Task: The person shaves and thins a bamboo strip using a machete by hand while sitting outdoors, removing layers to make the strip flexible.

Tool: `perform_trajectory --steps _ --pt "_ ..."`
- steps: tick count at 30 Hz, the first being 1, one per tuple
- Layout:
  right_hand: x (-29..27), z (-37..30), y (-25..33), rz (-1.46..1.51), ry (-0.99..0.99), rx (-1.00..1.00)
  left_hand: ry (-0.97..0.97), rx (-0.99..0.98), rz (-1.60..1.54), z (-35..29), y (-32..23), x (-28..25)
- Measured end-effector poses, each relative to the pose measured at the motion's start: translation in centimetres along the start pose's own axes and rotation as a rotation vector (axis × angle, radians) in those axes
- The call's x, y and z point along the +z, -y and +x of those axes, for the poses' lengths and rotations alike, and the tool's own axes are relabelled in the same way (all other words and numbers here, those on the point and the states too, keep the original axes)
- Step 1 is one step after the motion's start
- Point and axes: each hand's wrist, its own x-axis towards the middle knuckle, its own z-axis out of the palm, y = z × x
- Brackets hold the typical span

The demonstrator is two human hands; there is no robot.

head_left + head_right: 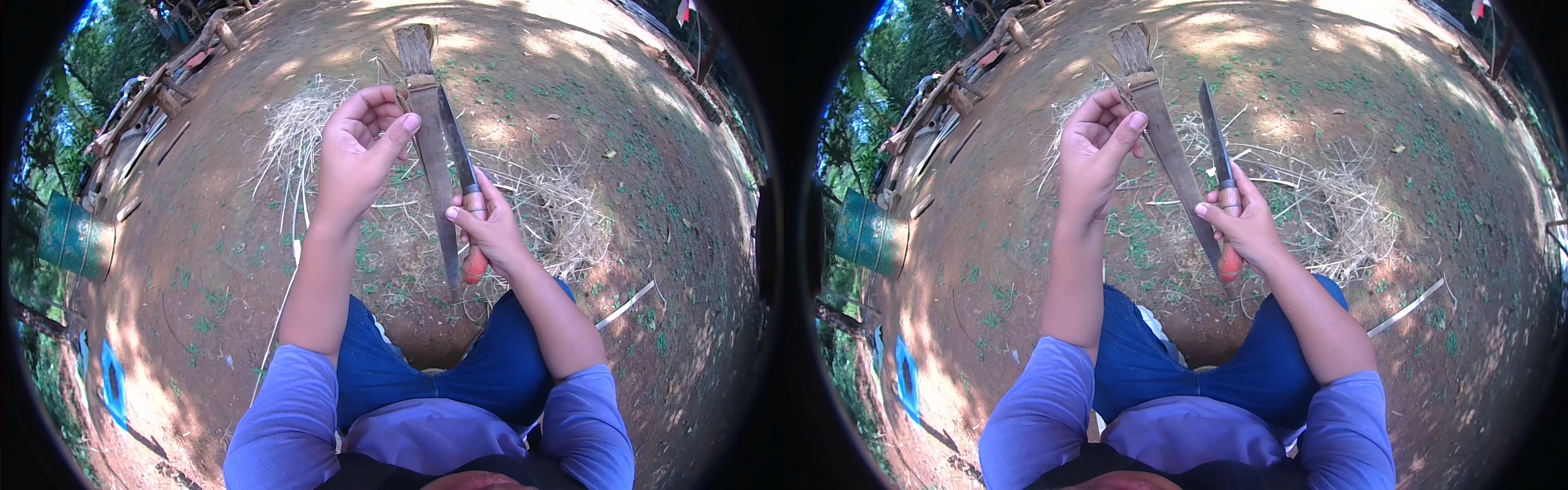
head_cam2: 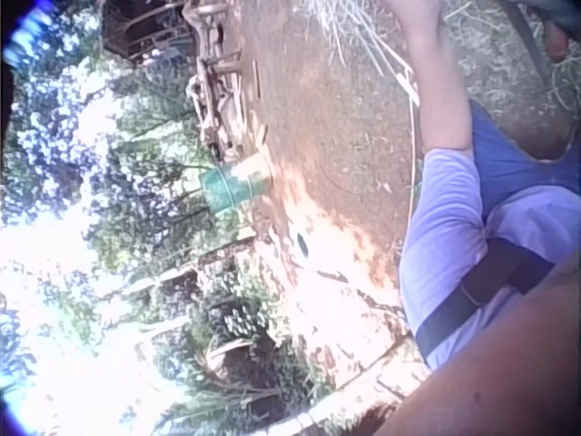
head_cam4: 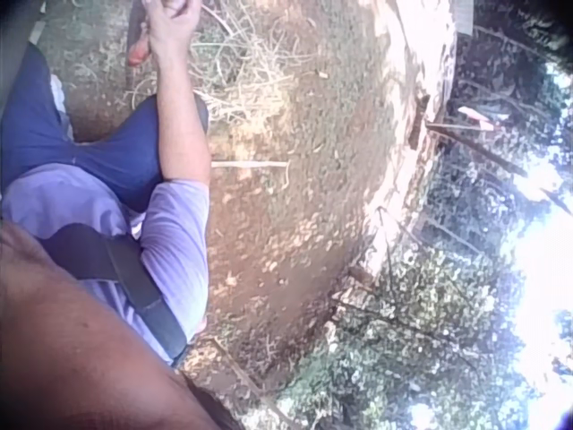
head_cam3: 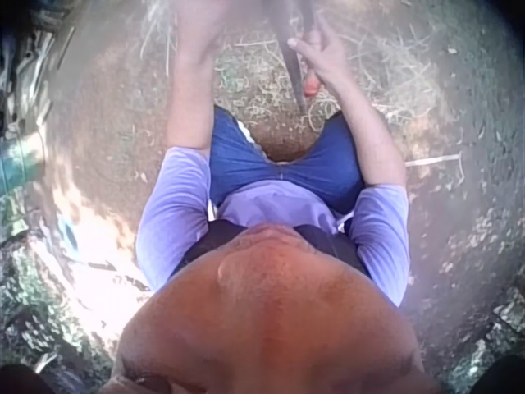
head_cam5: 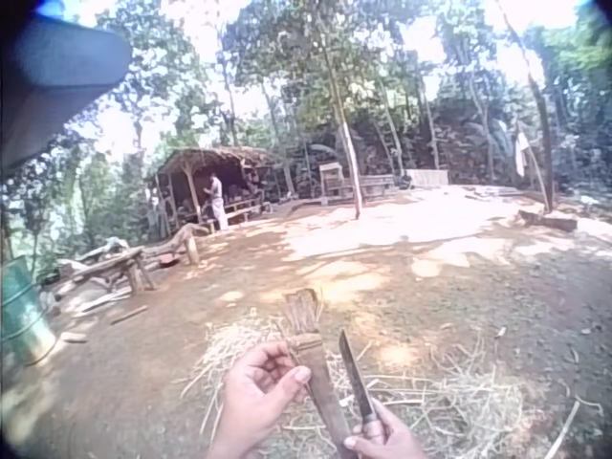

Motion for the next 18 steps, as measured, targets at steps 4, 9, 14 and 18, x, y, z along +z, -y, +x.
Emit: perform_trajectory --steps 4,9,14,18 --pt "0.2 -0.2 0.2 -0.014 0.025 -0.001 0.125 0.007 -0.213 -0.2 0.4 -0.5" --pt "0.3 -0.5 0.6 -0.023 0.036 0.016 0.160 0.129 -0.136 -0.4 0.5 -0.4" --pt "0.1 -0.4 0.5 0.014 -0.004 0.014 0.024 0.345 -0.100 -0.1 3.0 0.9" --pt "0.1 -0.2 0.5 0.019 -0.030 0.035 -0.108 0.432 -0.028 -0.5 4.0 1.8"
